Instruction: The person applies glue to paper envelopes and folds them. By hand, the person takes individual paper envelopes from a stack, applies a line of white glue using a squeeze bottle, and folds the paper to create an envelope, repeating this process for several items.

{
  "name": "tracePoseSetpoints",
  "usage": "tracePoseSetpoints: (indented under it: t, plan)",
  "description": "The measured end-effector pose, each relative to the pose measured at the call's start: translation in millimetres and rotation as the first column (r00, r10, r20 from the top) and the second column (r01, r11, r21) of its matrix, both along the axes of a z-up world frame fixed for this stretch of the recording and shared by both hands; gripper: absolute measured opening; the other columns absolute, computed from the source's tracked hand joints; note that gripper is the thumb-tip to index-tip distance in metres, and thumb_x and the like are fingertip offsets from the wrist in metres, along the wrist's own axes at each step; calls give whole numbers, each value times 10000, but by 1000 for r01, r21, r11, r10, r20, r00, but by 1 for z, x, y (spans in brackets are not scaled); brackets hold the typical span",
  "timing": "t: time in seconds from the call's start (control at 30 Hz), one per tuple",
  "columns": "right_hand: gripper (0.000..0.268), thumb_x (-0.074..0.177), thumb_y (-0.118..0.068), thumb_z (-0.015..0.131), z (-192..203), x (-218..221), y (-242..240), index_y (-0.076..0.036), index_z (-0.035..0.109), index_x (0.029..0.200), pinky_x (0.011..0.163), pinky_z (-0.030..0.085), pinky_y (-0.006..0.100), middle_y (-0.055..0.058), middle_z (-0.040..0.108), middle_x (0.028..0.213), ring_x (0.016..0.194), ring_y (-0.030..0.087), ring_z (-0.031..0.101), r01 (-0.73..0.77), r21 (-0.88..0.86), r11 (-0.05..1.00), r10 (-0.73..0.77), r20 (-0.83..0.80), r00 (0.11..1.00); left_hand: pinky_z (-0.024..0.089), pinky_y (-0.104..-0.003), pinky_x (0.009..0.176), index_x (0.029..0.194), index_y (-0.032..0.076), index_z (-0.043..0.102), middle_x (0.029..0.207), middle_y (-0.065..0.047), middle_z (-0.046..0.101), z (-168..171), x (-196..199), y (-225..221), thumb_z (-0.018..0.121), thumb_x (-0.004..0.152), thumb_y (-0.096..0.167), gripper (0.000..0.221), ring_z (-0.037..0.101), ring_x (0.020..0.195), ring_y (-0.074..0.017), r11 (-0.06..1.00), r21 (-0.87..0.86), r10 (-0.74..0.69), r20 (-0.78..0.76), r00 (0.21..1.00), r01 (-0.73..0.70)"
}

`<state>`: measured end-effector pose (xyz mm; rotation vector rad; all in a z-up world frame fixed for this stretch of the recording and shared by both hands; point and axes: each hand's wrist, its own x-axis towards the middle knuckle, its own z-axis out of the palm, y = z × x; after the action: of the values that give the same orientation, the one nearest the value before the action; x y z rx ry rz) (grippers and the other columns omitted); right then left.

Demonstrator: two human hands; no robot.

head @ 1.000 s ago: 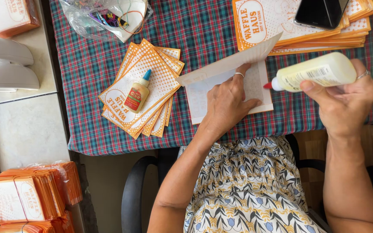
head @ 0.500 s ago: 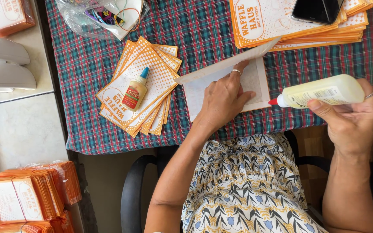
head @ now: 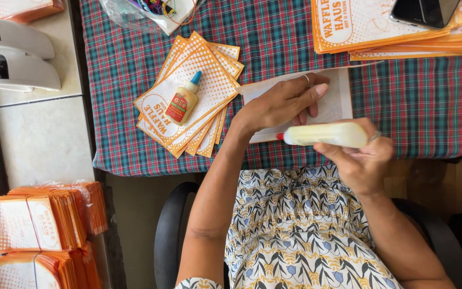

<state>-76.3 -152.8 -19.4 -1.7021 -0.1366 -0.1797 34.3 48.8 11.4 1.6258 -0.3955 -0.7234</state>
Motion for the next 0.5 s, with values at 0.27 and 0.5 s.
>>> tracePoseSetpoints:
  t: [0.27, 0.5]
  plan:
    - [338, 769, 92, 843, -18, 6, 32, 89, 662, 1053, 866, 596, 489, 260, 741, 961, 1019, 382, 736, -174, 140, 975, 153, 149, 977, 675, -343, 549, 1369, -102, 540, 867, -197, 751, -15, 2, 3, 484, 1026, 490, 686, 768, 666, -217, 988, -151, 33, -66, 997, -43]
    - [488, 1022, -130, 696, -2, 31, -82, -2, 544, 1467, 1097, 653, 491, 155, 639, 1427, 1256, 298, 684, 273, 309, 911, -269, -57, 961, 518, -309, 764, 1178, 89, 654, 982, -59, 747, 18, -48, 0, 500, 1015, 383, 369, 669, 848, -148, 985, 28, 150, 330, 932, -169]
